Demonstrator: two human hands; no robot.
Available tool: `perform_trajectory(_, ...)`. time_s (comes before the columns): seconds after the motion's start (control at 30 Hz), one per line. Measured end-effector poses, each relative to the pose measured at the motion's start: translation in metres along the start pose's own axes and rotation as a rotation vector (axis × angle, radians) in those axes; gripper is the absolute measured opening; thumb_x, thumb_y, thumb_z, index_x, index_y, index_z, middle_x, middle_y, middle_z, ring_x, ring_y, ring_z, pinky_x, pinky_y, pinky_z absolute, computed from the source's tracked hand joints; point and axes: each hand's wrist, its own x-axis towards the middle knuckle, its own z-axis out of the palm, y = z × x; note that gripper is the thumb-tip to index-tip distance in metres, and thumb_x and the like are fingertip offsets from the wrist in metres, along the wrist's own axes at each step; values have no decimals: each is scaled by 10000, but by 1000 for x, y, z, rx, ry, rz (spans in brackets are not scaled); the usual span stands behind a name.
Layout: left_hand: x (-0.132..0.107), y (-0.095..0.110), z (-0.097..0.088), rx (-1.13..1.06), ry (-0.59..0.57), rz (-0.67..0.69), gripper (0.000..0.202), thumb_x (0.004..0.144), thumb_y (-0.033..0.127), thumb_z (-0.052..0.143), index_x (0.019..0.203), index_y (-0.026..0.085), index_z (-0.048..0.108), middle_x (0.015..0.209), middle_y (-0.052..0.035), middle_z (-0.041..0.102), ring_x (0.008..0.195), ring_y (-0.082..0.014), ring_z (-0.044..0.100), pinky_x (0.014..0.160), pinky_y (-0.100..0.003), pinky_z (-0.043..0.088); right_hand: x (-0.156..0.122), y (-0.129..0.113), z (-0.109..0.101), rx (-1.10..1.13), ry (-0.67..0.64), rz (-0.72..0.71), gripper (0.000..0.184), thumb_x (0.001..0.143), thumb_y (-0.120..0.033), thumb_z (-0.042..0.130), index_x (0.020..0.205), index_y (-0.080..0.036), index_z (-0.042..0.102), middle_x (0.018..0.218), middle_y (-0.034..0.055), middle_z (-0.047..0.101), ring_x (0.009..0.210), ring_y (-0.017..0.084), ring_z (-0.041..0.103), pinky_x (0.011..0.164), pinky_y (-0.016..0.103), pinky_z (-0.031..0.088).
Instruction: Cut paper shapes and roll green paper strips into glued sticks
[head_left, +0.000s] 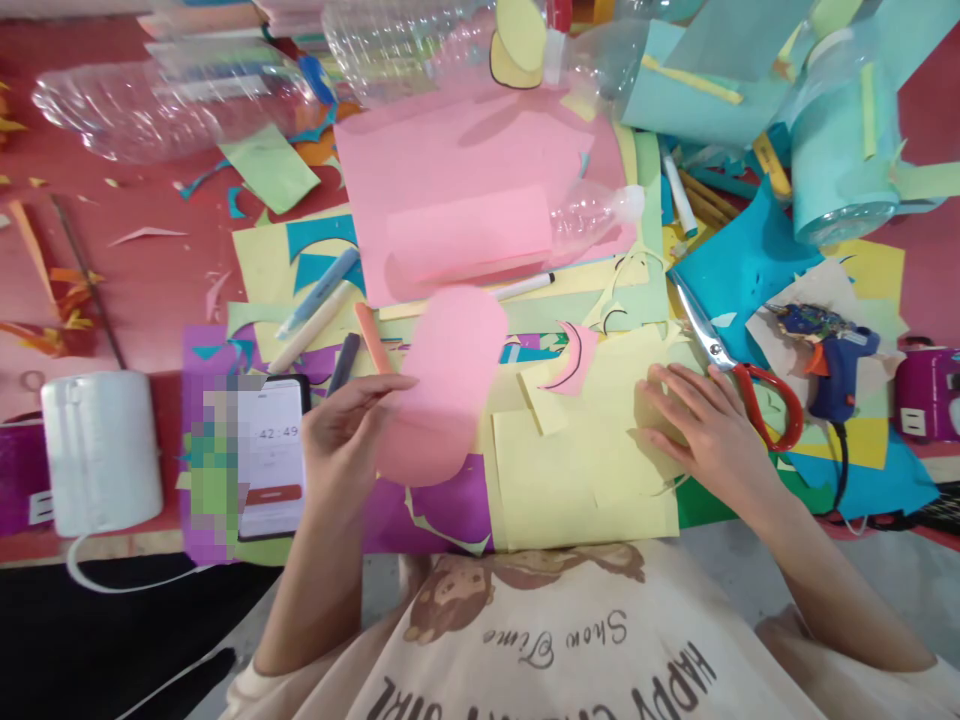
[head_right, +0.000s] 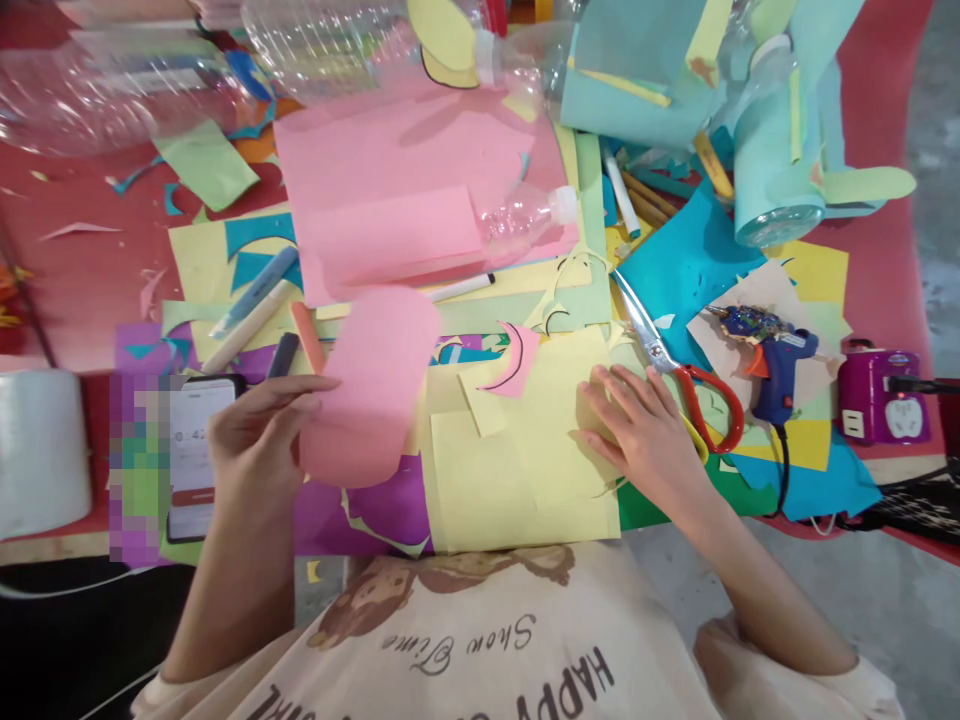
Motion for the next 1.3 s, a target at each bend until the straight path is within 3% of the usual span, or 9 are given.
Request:
perform_trajectory(0.13, -2, 6, 6, -100, -157, 13, 97, 750, 199, 701, 784, 289, 688, 722, 55, 679, 673, -140, 626, 581, -267, 537, 2, -3, -3, 65, 105, -34, 258, 880, -264, 559, 1110, -161, 616, 1071, 107, 708, 1023, 257, 634, 987, 488, 452)
perform_trajectory(0.27, 1, 16, 19, -148, -404, 94, 230, 782, 172, 654, 978, 293, 660, 888, 0, 693, 784, -142, 656, 642, -258, 562, 7, -3, -3, 103, 181, -76, 148, 865, -211, 570, 984, -152, 635, 901, 89, 718, 882, 224, 641, 896, 431, 514)
perform_trajectory(0.47, 14, 33, 32, -302, -754, 232, 416, 816, 76, 589, 1149, 325, 580, 1163, -72, 623, 1110, -175, 583, 764, -262, 562, 23, 0, -9, 223, 237, 6, 161, 865, -178, 548, 1012, -195, 612, 909, 78, 692, 901, 222, 626, 807, 377, 528)
perform_trajectory(0.63, 26, 40, 38, -381, -868, 230, 467, 825, 69, 557, 1219, 317, 534, 1243, -83, 597, 1166, -187, 570, 860, -309, 555, 38, 2, -17, 352, 279, 68, 210, 871, -148, 525, 1072, -199, 557, 991, 90, 656, 984, 216, 622, 853, 361, 523)
perform_trajectory(0.77, 29, 42, 50, -2, -873, 324, 474, 821, 68, 492, 1260, 250, 502, 1279, -92, 588, 1139, -180, 592, 848, -292, 559, 49, 3, -19, 387, 250, 103, 160, 889, -179, 499, 1039, -219, 541, 978, 73, 652, 965, 206, 622, 840, 352, 517)
perform_trajectory(0.9, 29, 39, 68, 368, -785, 633, 513, 848, 21, 372, 1325, 190, 455, 1374, -121, 525, 1281, -220, 496, 1014, -411, 478, 62, 3, -20, 389, 199, 130, 114, 899, -213, 488, 993, -213, 552, 956, 75, 656, 940, 211, 621, 807, 347, 511)
perform_trajectory(1.03, 35, 47, 78, 539, -729, 785, 488, 847, 38, 397, 1292, 213, 498, 1357, -103, 550, 1117, -239, 612, 909, -442, 518, 79, 1, -18, 351, 138, 126, 168, 920, -223, 443, 1001, -209, 590, 985, 85, 648, 959, 230, 605, 822, 368, 495)
perform_trajectory(1.23, 58, 52, 84, 667, -483, 587, 332, 894, 119, 375, 1148, 128, 587, 1140, -123, 658, 1072, -254, 604, 921, -418, 484, 106, -6, -7, 259, 129, 72, 274, 915, -158, 398, 1055, -171, 633, 1047, 115, 642, 1010, 263, 567, 870, 412, 469)
perform_trajectory(1.3, 61, 47, 86, 705, -424, 542, 352, 907, 129, 346, 1174, 111, 575, 1169, -140, 636, 1116, -273, 576, 942, -430, 463, 112, -9, -1, 271, 97, 24, 305, 914, -135, 386, 1103, -149, 624, 1134, 118, 640, 1078, 265, 557, 921, 419, 455)
